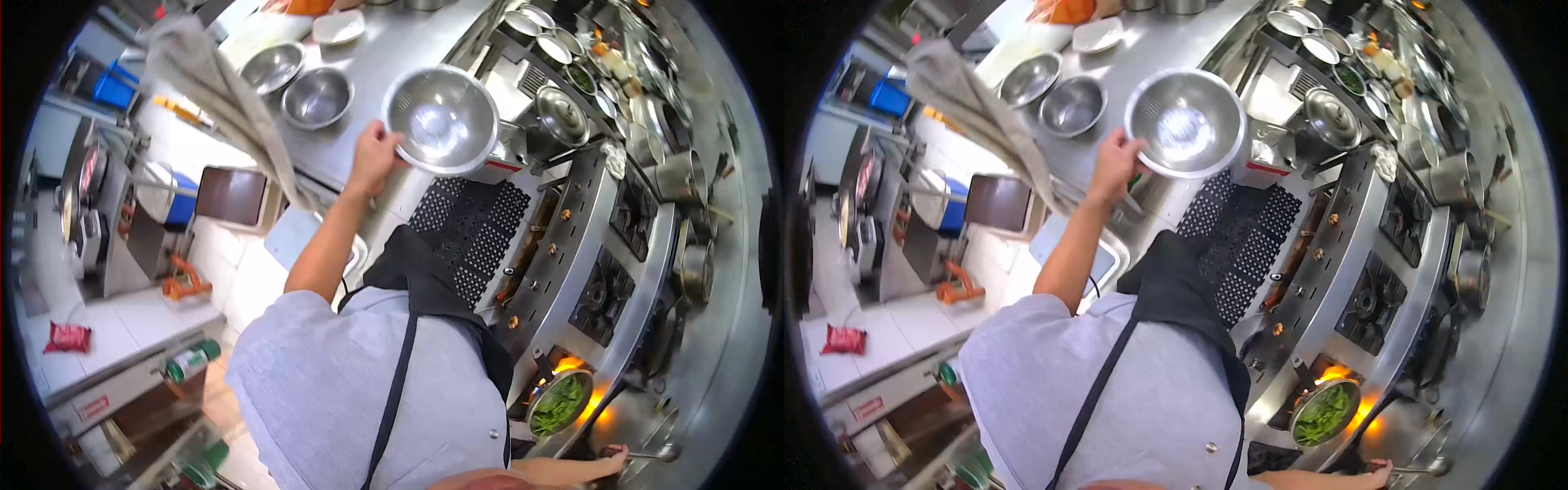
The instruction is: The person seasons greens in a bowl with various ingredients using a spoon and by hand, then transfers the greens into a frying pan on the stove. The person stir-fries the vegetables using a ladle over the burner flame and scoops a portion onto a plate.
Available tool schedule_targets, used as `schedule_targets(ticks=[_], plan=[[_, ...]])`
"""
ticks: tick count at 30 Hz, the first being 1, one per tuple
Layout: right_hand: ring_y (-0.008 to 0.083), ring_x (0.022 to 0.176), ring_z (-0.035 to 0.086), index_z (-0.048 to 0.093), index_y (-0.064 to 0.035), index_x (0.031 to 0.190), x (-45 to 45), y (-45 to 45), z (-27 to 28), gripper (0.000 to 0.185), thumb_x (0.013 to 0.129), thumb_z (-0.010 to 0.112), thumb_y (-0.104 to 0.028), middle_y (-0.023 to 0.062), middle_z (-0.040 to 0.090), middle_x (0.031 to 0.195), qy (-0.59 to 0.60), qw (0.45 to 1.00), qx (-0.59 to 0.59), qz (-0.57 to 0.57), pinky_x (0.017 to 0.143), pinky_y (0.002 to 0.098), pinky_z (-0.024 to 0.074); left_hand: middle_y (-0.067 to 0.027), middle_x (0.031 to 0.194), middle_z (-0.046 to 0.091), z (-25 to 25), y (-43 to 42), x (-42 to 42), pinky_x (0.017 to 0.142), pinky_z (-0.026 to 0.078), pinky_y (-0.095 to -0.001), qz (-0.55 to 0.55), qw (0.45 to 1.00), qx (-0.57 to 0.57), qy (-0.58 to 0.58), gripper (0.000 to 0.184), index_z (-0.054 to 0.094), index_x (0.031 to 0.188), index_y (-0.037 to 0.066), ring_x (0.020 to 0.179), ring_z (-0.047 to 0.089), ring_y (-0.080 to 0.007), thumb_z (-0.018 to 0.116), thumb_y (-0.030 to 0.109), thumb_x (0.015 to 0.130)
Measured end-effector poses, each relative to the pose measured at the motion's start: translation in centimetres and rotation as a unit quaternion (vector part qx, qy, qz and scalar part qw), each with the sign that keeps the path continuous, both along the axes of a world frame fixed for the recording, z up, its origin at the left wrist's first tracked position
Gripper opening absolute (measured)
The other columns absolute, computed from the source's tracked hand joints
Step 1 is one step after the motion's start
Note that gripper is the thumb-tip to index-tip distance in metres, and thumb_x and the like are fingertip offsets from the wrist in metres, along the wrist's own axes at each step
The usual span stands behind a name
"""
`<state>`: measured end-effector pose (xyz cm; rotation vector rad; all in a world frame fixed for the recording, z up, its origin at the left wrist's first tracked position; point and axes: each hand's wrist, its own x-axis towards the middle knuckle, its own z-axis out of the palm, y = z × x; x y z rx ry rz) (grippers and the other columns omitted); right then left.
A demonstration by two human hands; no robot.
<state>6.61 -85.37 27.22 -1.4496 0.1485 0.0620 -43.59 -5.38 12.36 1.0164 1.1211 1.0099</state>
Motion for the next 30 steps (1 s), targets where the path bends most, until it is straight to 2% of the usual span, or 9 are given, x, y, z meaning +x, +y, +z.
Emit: schedule_targets(ticks=[8, 12, 14, 17, 19, 21, 24, 27, 30], plan=[[0.0145, 0.058, 0.049, 0.050, -0.0146, 0.071, 1.0, 7.8, -4.1, 0.030, 0.096, 0.059, -0.028, -0.0017, 0.049, 0.062, -0.057, 0.988, -0.117, -0.088, 0.059, 0.0293, 0.0419, -0.0176, 0.112, 0.057, -0.7, 8.9, -9.9, 0.066, 0.063, -0.0406, 0.338, 0.915, 0.081, -0.204, 0.029, 0.046, 0.115, -0.001, 0.084, 0.068, -0.0307, 0.060, 0.002, 0.090], [0.0132, 0.053, 0.045, 0.049, -0.0167, 0.070, 4.4, 1.4, -5.8, 0.031, 0.094, 0.062, -0.031, -0.0034, 0.047, 0.059, 0.057, 0.992, -0.091, -0.073, 0.053, 0.0288, 0.0353, -0.0203, 0.121, 0.051, -1.0, 11.9, -9.4, 0.065, 0.062, -0.0392, 0.350, 0.908, 0.020, -0.230, 0.034, 0.043, 0.123, -0.001, 0.084, 0.069, -0.0299, 0.060, 0.010, 0.095], [0.0102, 0.055, 0.044, 0.050, -0.0159, 0.073, -0.5, 5.0, -4.0, 0.029, 0.092, 0.064, -0.034, -0.0036, 0.048, 0.062, 0.020, 0.981, -0.184, -0.065, 0.053, 0.0293, 0.0337, -0.0198, 0.123, 0.047, -1.7, 9.8, -5.7, 0.067, 0.062, -0.0405, 0.194, 0.977, 0.009, -0.084, 0.041, 0.042, 0.129, 0.000, 0.084, 0.069, -0.0321, 0.062, 0.017, 0.097], [0.0239, 0.090, 0.066, 0.051, -0.0046, 0.134, -8.0, 7.4, -5.7, 0.041, 0.106, 0.031, -0.026, 0.0113, 0.062, 0.115, -0.094, 0.987, -0.077, -0.101, 0.075, 0.0350, 0.0581, -0.0176, 0.115, 0.061, -7.4, 5.7, 1.1, 0.072, 0.060, -0.0363, -0.018, 0.997, 0.072, -0.021, 0.040, 0.043, 0.131, 0.001, 0.090, 0.069, -0.0296, 0.059, 0.021, 0.100], [0.0288, 0.108, 0.063, 0.055, -0.0038, 0.135, -12.8, 14.3, -2.0, 0.049, 0.088, 0.069, -0.013, 0.0168, 0.064, 0.127, -0.075, 0.965, -0.118, -0.223, 0.092, 0.0438, 0.0515, -0.0136, 0.108, 0.063, -9.4, 1.5, 7.5, 0.067, 0.056, -0.0285, -0.181, 0.983, 0.017, 0.020, 0.033, 0.051, 0.125, 0.002, 0.082, 0.067, -0.0188, 0.058, 0.025, 0.102], [0.0200, 0.074, 0.065, 0.056, -0.0036, 0.131, -16.4, 14.2, -0.5, 0.047, 0.087, 0.070, -0.009, 0.0113, 0.071, 0.099, -0.099, 0.971, -0.053, -0.212, 0.069, 0.0342, 0.0535, -0.0100, 0.099, 0.064, -10.7, -4.5, 14.2, 0.066, 0.054, -0.0266, -0.392, 0.914, 0.020, 0.105, 0.030, 0.057, 0.118, 0.002, 0.075, 0.065, -0.0155, 0.058, 0.027, 0.102], [0.0141, 0.050, 0.054, 0.052, -0.0030, 0.116, -22.5, 14.0, 0.4, 0.032, 0.089, 0.068, -0.008, 0.0044, 0.059, 0.070, -0.098, 0.983, 0.043, -0.148, 0.043, 0.0286, 0.0417, -0.0091, 0.094, 0.068, -12.2, -14.6, 20.0, 0.067, 0.053, -0.0290, -0.628, 0.760, 0.099, 0.133, 0.030, 0.062, 0.112, 0.000, 0.077, 0.066, -0.0158, 0.059, 0.028, 0.101], [0.0138, 0.037, 0.045, 0.049, -0.0038, 0.110, -30.6, 17.9, -2.8, 0.023, 0.089, 0.058, -0.001, 0.0039, 0.050, 0.060, -0.018, 0.958, -0.152, -0.244, 0.034, 0.0293, 0.0356, -0.0143, 0.096, 0.071, -11.3, -22.2, 24.7, 0.075, 0.053, -0.0350, -0.736, 0.635, 0.212, 0.094, 0.034, 0.063, 0.111, -0.002, 0.084, 0.069, -0.0232, 0.061, 0.029, 0.099], [0.0129, 0.039, 0.049, 0.048, -0.0045, 0.108, -36.3, 20.2, -12.1, 0.026, 0.085, 0.057, 0.003, 0.0028, 0.051, 0.063, 0.034, 0.957, -0.117, -0.264, 0.033, 0.0274, 0.0381, -0.0187, 0.100, 0.072, -10.0, -29.1, 30.3, 0.083, 0.053, -0.0378, -0.757, 0.607, 0.238, 0.054, 0.036, 0.063, 0.109, -0.003, 0.089, 0.070, -0.0289, 0.064, 0.031, 0.097]])
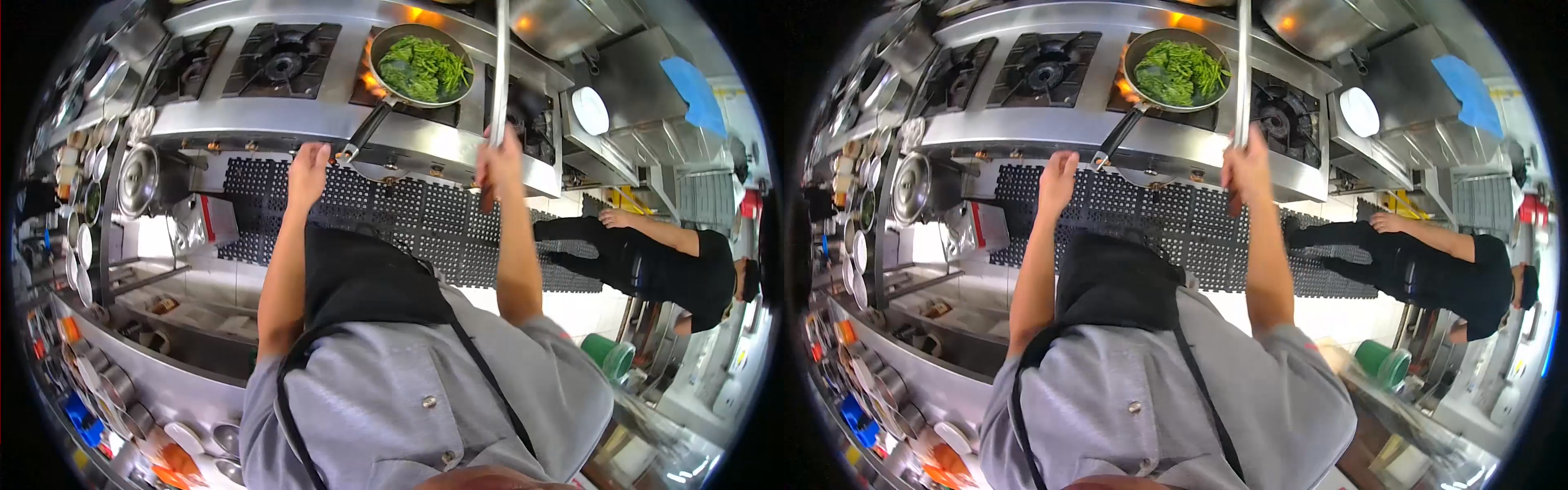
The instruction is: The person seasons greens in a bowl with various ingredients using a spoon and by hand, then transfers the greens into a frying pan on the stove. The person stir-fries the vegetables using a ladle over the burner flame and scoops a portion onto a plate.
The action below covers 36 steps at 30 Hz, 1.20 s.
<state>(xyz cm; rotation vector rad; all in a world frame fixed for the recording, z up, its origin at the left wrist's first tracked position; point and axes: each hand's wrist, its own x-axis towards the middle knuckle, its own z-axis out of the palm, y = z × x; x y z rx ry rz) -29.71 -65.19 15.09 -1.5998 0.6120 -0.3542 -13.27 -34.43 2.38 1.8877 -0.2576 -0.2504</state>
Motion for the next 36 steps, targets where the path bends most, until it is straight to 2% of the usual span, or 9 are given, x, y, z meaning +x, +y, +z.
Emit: schedule_targets(ticks=[3, 5, 6, 15, 23, 28, 34, 35, 36], plan=[[0.0169, 0.044, 0.056, 0.049, -0.0004, 0.100, -2.6, 4.2, -8.9, 0.021, 0.082, 0.059, 0.001, 0.0060, 0.056, 0.060, 0.081, 0.994, -0.029, -0.069, 0.038, 0.0315, 0.0428, -0.0163, 0.094, 0.071, -0.3, -5.0, 5.2, 0.076, 0.055, -0.0372, -0.071, 0.994, 0.076, -0.046, 0.039, 0.061, 0.112, -0.002, 0.084, 0.071, -0.0259, 0.067, 0.033, 0.095], [0.0384, 0.060, 0.063, 0.050, -0.0032, 0.097, -2.7, 4.6, -17.6, 0.023, 0.080, 0.064, -0.009, 0.0188, 0.061, 0.066, 0.130, 0.972, -0.168, -0.100, 0.056, 0.0462, 0.0486, -0.0078, 0.083, 0.065, 1.9, -8.5, 6.6, 0.061, 0.053, -0.0299, -0.208, 0.906, -0.084, 0.360, 0.043, 0.058, 0.121, 0.003, 0.077, 0.065, -0.0174, 0.068, 0.035, 0.095], [0.0478, 0.069, 0.063, 0.051, -0.0052, 0.098, -2.3, 5.7, -19.4, 0.023, 0.080, 0.064, -0.011, 0.0233, 0.062, 0.069, 0.167, 0.957, -0.208, -0.117, 0.063, 0.0509, 0.0485, -0.0078, 0.083, 0.065, 1.7, -9.9, 7.0, 0.061, 0.053, -0.0299, -0.214, 0.904, -0.077, 0.362, 0.043, 0.058, 0.121, 0.003, 0.077, 0.065, -0.0174, 0.068, 0.035, 0.095], [0.0519, 0.081, 0.062, 0.053, -0.0053, 0.106, 1.3, 9.6, -22.8, 0.030, 0.079, 0.065, -0.009, 0.0276, 0.063, 0.076, 0.219, 0.936, -0.236, -0.145, 0.073, 0.0576, 0.0463, -0.0042, 0.077, 0.054, 0.3, -11.4, 6.8, 0.044, 0.046, -0.0306, -0.285, 0.837, -0.043, 0.466, 0.029, 0.053, 0.101, 0.006, 0.054, 0.052, -0.0134, 0.071, 0.026, 0.092], [0.0445, 0.065, 0.063, 0.054, -0.0040, 0.094, -1.4, 10.4, -15.1, 0.020, 0.079, 0.065, -0.011, 0.0218, 0.059, 0.065, 0.201, 0.917, -0.265, -0.222, 0.060, 0.0477, 0.0478, -0.0044, 0.058, 0.051, 5.5, -6.4, 2.3, 0.036, 0.044, -0.0338, -0.270, 0.891, 0.002, 0.365, 0.021, 0.051, 0.101, 0.002, 0.039, 0.050, -0.0165, 0.064, 0.016, 0.093], [0.0172, 0.051, 0.047, 0.051, -0.0028, 0.088, -2.3, 10.5, -10.8, 0.020, 0.082, 0.069, -0.010, 0.0112, 0.049, 0.057, 0.171, 0.941, -0.186, -0.224, 0.051, 0.0370, 0.0413, -0.0064, 0.059, 0.052, 0.7, -7.9, 4.4, 0.036, 0.046, -0.0344, -0.320, 0.903, 0.008, 0.287, 0.028, 0.045, 0.112, 0.000, 0.041, 0.053, -0.0175, 0.062, 0.011, 0.092], [0.0203, 0.050, 0.047, 0.052, -0.0019, 0.089, -3.3, 9.7, -12.7, 0.021, 0.079, 0.069, -0.011, 0.0125, 0.046, 0.059, 0.129, 0.957, -0.169, -0.195, 0.051, 0.0364, 0.0402, -0.0053, 0.056, 0.052, 0.5, -8.5, 3.5, 0.036, 0.044, -0.0337, -0.305, 0.912, -0.005, 0.276, 0.031, 0.045, 0.111, 0.000, 0.039, 0.052, -0.0173, 0.066, 0.010, 0.090], [0.0238, 0.052, 0.048, 0.052, -0.0015, 0.089, -2.9, 9.9, -11.4, 0.023, 0.078, 0.068, -0.012, 0.0135, 0.047, 0.061, 0.133, 0.964, -0.100, -0.206, 0.053, 0.0384, 0.0407, -0.0059, 0.055, 0.053, 0.1, -9.6, 4.0, 0.036, 0.044, -0.0339, -0.301, 0.925, 0.035, 0.232, 0.028, 0.048, 0.108, 0.000, 0.038, 0.052, -0.0180, 0.066, 0.010, 0.089], [0.0238, 0.052, 0.048, 0.052, -0.0015, 0.089, -3.8, 11.3, -11.6, 0.023, 0.078, 0.068, -0.012, 0.0135, 0.047, 0.061, 0.141, 0.963, -0.093, -0.211, 0.053, 0.0384, 0.0407, -0.0060, 0.051, 0.053, 0.0, -9.9, 2.8, 0.037, 0.043, -0.0338, -0.276, 0.932, 0.013, 0.233, 0.021, 0.054, 0.071, 0.002, 0.038, 0.051, -0.0176, 0.060, 0.009, 0.090]])
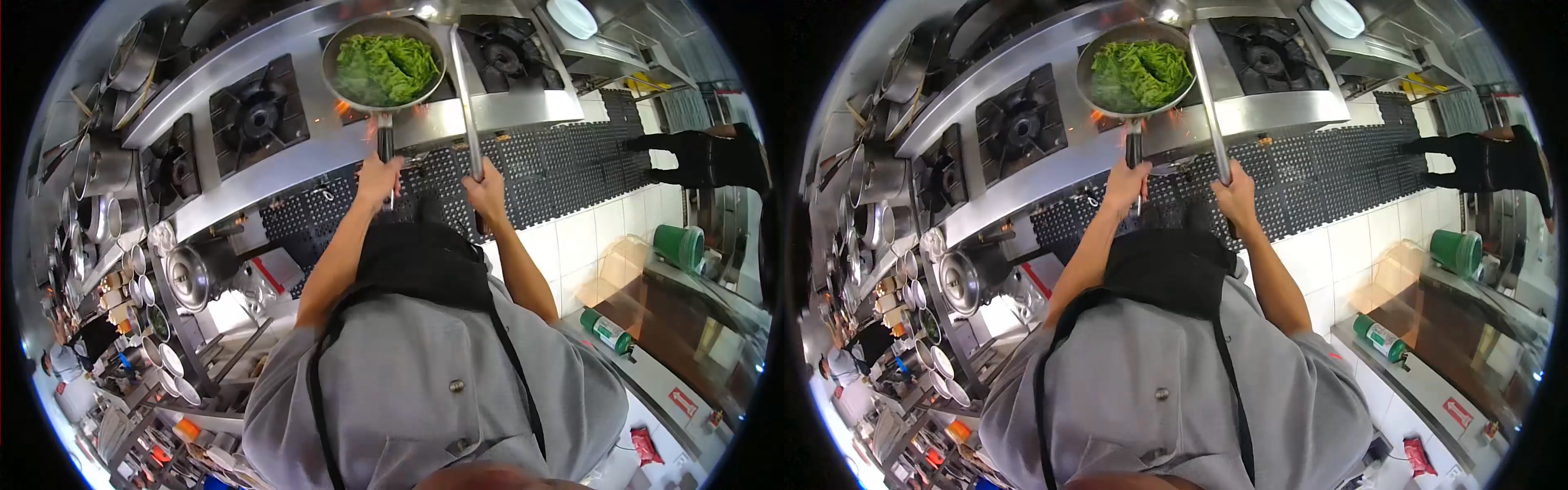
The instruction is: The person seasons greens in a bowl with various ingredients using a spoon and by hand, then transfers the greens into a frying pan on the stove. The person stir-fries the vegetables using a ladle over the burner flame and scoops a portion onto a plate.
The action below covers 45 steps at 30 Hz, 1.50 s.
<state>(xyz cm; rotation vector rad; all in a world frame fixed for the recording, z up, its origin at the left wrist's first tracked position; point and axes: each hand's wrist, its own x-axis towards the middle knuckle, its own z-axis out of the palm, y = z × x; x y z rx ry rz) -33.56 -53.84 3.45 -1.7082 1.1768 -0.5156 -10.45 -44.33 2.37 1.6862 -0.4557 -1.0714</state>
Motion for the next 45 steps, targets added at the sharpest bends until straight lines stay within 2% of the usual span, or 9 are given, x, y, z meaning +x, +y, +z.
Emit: schedule_targets(ticks=[6, 10, 15, 18, 24, 26, 30, 32, 45], plan=[[0.0280, 0.058, 0.052, 0.056, -0.0023, 0.091, 0.9, -2.9, -0.5, 0.020, 0.078, 0.065, -0.013, 0.0134, 0.054, 0.065, -0.040, 0.994, -0.098, 0.025, 0.057, 0.0403, 0.0439, -0.0042, 0.053, 0.052, 1.1, 1.7, -0.7, 0.037, 0.041, -0.0327, -0.016, 0.999, -0.028, 0.029, 0.016, 0.055, 0.081, 0.002, 0.038, 0.050, -0.0157, 0.060, 0.011, 0.093], [0.0126, 0.061, 0.047, 0.056, -0.0048, 0.087, 1.2, -3.0, 2.0, 0.010, 0.078, 0.061, -0.007, 0.0026, 0.052, 0.067, -0.049, 0.997, -0.030, 0.044, 0.056, 0.0303, 0.0416, -0.0075, 0.056, 0.054, 5.9, 1.0, -4.1, 0.037, 0.047, -0.0346, -0.021, 0.998, 0.062, 0.013, 0.021, 0.051, 0.105, -0.003, 0.040, 0.054, -0.0184, 0.059, 0.010, 0.091], [0.0311, 0.061, 0.060, 0.059, -0.0015, 0.093, 0.7, -5.0, 0.0, 0.019, 0.077, 0.063, -0.011, 0.0168, 0.060, 0.068, -0.029, 0.994, -0.081, 0.060, 0.061, 0.0392, 0.0478, -0.0088, 0.052, 0.054, -0.2, -0.3, -0.8, 0.036, 0.046, -0.0347, -0.020, 0.998, 0.019, -0.049, 0.017, 0.052, 0.083, -0.001, 0.038, 0.054, -0.0186, 0.062, 0.012, 0.090], [0.0393, 0.064, 0.063, 0.060, -0.0015, 0.101, 0.1, -5.9, 0.4, 0.028, 0.075, 0.064, -0.013, 0.0205, 0.061, 0.069, -0.027, 0.985, -0.144, 0.091, 0.060, 0.0419, 0.0492, -0.0086, 0.053, 0.053, 2.0, 0.1, -4.0, 0.036, 0.045, -0.0347, -0.007, 0.998, 0.037, -0.052, 0.019, 0.047, 0.096, -0.004, 0.039, 0.054, -0.0191, 0.058, 0.011, 0.090], [0.0391, 0.064, 0.064, 0.063, -0.0053, 0.113, -1.6, -6.7, 0.2, 0.037, 0.077, 0.063, -0.011, 0.0204, 0.061, 0.069, -0.016, 0.992, -0.080, 0.095, 0.062, 0.0427, 0.0503, -0.0069, 0.051, 0.051, -0.2, -1.5, -2.1, 0.036, 0.044, -0.0341, 0.007, 0.997, 0.029, -0.066, 0.011, 0.053, 0.088, -0.002, 0.038, 0.054, -0.0178, 0.055, 0.009, 0.090], [0.0240, 0.057, 0.053, 0.060, -0.0019, 0.093, -2.2, -7.1, 0.8, 0.017, 0.079, 0.063, -0.011, 0.0143, 0.055, 0.066, -0.036, 0.989, -0.095, 0.109, 0.058, 0.0356, 0.0447, -0.0067, 0.051, 0.051, 4.5, -1.0, -6.7, 0.035, 0.044, -0.0339, 0.007, 0.999, 0.024, -0.040, 0.010, 0.051, 0.089, 0.000, 0.038, 0.054, -0.0179, 0.055, 0.009, 0.090], [0.0240, 0.057, 0.053, 0.059, -0.0015, 0.092, -3.3, -8.2, -0.7, 0.017, 0.079, 0.063, -0.011, 0.0143, 0.054, 0.065, -0.053, 0.989, -0.086, 0.111, 0.058, 0.0355, 0.0439, -0.0033, 0.055, 0.051, 2.8, 1.1, -9.1, 0.034, 0.043, -0.0317, 0.057, 0.998, 0.017, -0.011, 0.011, 0.050, 0.091, 0.001, 0.038, 0.052, -0.0164, 0.058, 0.009, 0.091], [0.0411, 0.069, 0.064, 0.062, -0.0051, 0.117, -4.0, -8.3, -1.2, 0.042, 0.075, 0.063, -0.010, 0.0229, 0.063, 0.074, -0.038, 0.989, -0.073, 0.126, 0.065, 0.0447, 0.0500, -0.0041, 0.057, 0.052, -0.5, 0.3, -6.4, 0.035, 0.043, -0.0316, 0.033, 0.998, 0.018, -0.052, 0.012, 0.050, 0.093, 0.001, 0.038, 0.053, -0.0165, 0.058, 0.008, 0.091], [0.0420, 0.066, 0.061, 0.058, -0.0024, 0.097, -2.6, -7.8, -0.6, 0.025, 0.076, 0.068, -0.012, 0.0228, 0.058, 0.071, -0.092, 0.982, -0.122, 0.113, 0.060, 0.0443, 0.0463, -0.0035, 0.055, 0.052, 4.0, 0.5, -11.9, 0.037, 0.044, -0.0315, 0.032, 0.998, 0.049, -0.026, 0.016, 0.051, 0.090, 0.004, 0.040, 0.053, -0.0155, 0.061, 0.014, 0.094]])
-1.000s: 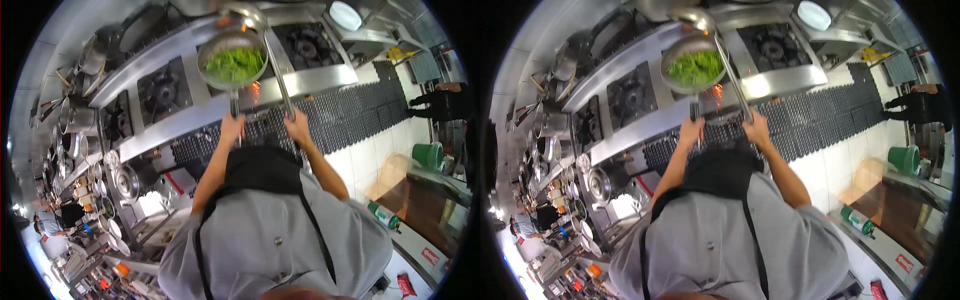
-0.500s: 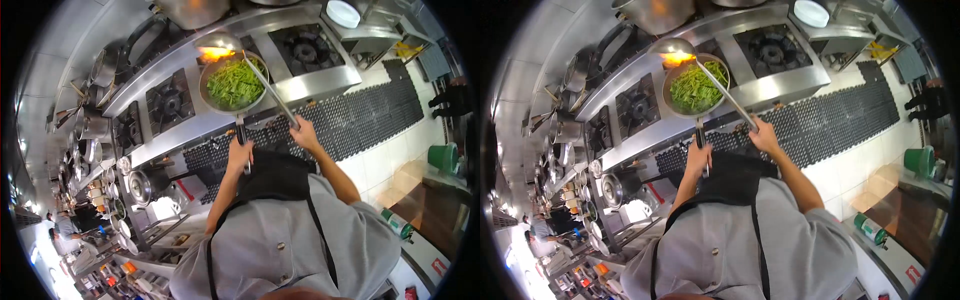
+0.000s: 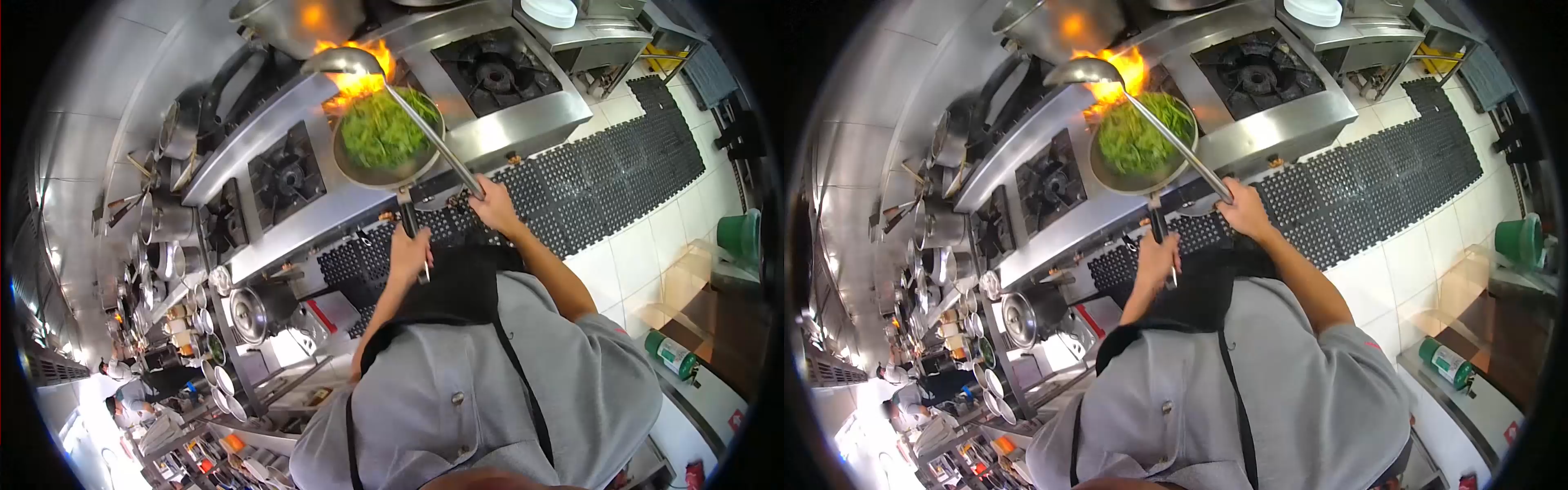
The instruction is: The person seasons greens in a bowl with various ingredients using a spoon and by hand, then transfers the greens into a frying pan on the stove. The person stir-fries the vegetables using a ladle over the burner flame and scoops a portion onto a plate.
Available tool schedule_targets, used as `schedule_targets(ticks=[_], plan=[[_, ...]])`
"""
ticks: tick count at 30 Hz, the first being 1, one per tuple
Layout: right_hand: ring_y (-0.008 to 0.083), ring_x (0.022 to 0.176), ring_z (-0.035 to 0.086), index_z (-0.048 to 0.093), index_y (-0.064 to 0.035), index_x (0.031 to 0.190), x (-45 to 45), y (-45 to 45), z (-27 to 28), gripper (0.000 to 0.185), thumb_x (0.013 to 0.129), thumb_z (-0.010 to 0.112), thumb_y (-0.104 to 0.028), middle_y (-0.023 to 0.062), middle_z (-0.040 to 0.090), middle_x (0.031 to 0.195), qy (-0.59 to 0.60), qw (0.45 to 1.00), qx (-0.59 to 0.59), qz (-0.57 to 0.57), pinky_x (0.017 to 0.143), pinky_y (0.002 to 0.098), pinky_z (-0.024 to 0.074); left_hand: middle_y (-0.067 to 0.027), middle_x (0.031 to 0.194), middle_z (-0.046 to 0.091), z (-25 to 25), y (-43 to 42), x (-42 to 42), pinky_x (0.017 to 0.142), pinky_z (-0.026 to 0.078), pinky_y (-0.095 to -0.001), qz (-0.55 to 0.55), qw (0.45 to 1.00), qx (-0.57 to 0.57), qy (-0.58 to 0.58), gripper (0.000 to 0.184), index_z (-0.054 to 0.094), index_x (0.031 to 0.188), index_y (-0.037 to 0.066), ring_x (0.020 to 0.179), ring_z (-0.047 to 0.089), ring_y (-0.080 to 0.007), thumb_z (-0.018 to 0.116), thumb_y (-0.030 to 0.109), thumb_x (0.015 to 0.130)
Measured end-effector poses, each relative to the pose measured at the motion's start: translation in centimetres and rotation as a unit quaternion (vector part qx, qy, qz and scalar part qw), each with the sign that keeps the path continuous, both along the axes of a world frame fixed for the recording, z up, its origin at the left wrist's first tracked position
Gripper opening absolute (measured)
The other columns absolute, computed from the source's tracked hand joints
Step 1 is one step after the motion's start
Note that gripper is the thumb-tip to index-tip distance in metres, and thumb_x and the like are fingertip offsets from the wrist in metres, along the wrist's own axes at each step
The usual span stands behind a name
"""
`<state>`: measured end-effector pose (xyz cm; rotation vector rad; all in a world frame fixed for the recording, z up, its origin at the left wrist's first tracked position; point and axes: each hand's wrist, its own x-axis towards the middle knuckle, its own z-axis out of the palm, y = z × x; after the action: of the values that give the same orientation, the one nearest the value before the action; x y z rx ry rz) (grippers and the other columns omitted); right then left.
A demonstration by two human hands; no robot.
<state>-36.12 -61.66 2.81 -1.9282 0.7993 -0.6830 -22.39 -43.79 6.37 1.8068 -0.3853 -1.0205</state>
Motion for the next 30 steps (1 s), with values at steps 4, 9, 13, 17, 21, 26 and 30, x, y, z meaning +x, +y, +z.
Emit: schedule_targets(ticks=[4, 9, 13, 17, 21, 26, 30], plan=[[0.0434, 0.069, 0.061, 0.060, -0.0034, 0.098, -0.2, 0.1, -1.8, 0.025, 0.076, 0.069, -0.012, 0.0218, 0.059, 0.072, -0.001, 1.000, 0.019, 0.008, 0.061, 0.0454, 0.0479, -0.0026, 0.053, 0.052, -2.1, -0.8, 5.1, 0.037, 0.042, -0.0308, -0.006, 0.998, 0.010, -0.056, 0.017, 0.054, 0.088, 0.004, 0.039, 0.051, -0.0130, 0.062, 0.017, 0.094], [0.0387, 0.064, 0.060, 0.061, -0.0023, 0.098, -0.4, 1.4, 0.9, 0.024, 0.076, 0.066, -0.010, 0.0200, 0.058, 0.070, 0.027, 0.998, 0.057, 0.013, 0.063, 0.0411, 0.0481, -0.0043, 0.051, 0.051, 0.2, 0.6, -0.3, 0.034, 0.042, -0.0313, 0.004, 1.000, -0.008, -0.014, 0.016, 0.049, 0.090, 0.005, 0.038, 0.051, -0.0150, 0.060, 0.016, 0.095], [0.0357, 0.065, 0.060, 0.061, -0.0010, 0.098, 0.2, 1.3, 1.4, 0.025, 0.075, 0.066, -0.010, 0.0215, 0.058, 0.071, 0.018, 0.998, 0.064, -0.005, 0.062, 0.0396, 0.0464, -0.0038, 0.055, 0.052, -2.2, -2.5, 4.9, 0.035, 0.043, -0.0305, -0.030, 0.996, -0.001, -0.084, 0.017, 0.049, 0.090, 0.004, 0.039, 0.052, -0.0147, 0.061, 0.015, 0.095], [0.0354, 0.065, 0.060, 0.062, -0.0005, 0.101, -0.2, 0.5, 1.3, 0.028, 0.075, 0.065, -0.010, 0.0218, 0.059, 0.074, 0.046, 0.994, 0.095, -0.029, 0.063, 0.0404, 0.0471, -0.0029, 0.054, 0.051, -0.2, -0.3, 0.4, 0.036, 0.041, -0.0297, 0.015, 1.000, -0.019, 0.012, 0.020, 0.051, 0.087, 0.003, 0.038, 0.050, -0.0138, 0.062, 0.017, 0.095], [0.0326, 0.064, 0.060, 0.063, -0.0013, 0.107, -1.1, -0.3, -0.2, 0.034, 0.075, 0.065, -0.012, 0.0200, 0.059, 0.071, 0.035, 0.997, 0.069, -0.021, 0.063, 0.0413, 0.0473, -0.0046, 0.051, 0.053, -1.4, -1.2, 4.5, 0.035, 0.043, -0.0314, 0.003, 0.999, -0.046, -0.016, 0.024, 0.050, 0.080, 0.003, 0.039, 0.052, -0.0141, 0.065, 0.017, 0.093], [0.0398, 0.065, 0.061, 0.059, -0.0003, 0.096, -0.1, -2.4, 0.3, 0.026, 0.075, 0.066, -0.015, 0.0230, 0.059, 0.070, 0.053, 0.999, 0.000, 0.006, 0.061, 0.0434, 0.0472, -0.0031, 0.055, 0.053, -0.7, 1.4, 0.9, 0.037, 0.044, -0.0316, -0.032, 0.999, -0.026, -0.034, 0.037, 0.040, 0.127, 0.002, 0.038, 0.052, -0.0156, 0.057, 0.011, 0.095], [0.0399, 0.065, 0.061, 0.057, 0.0003, 0.095, 0.2, -2.2, 1.0, 0.026, 0.076, 0.066, -0.013, 0.0237, 0.059, 0.072, 0.086, 0.995, 0.057, 0.011, 0.062, 0.0432, 0.0475, -0.0037, 0.055, 0.053, -3.2, -1.0, 5.3, 0.036, 0.043, -0.0311, -0.036, 0.994, -0.025, -0.101, 0.014, 0.051, 0.095, 0.001, 0.038, 0.052, -0.0156, 0.061, 0.010, 0.093]])
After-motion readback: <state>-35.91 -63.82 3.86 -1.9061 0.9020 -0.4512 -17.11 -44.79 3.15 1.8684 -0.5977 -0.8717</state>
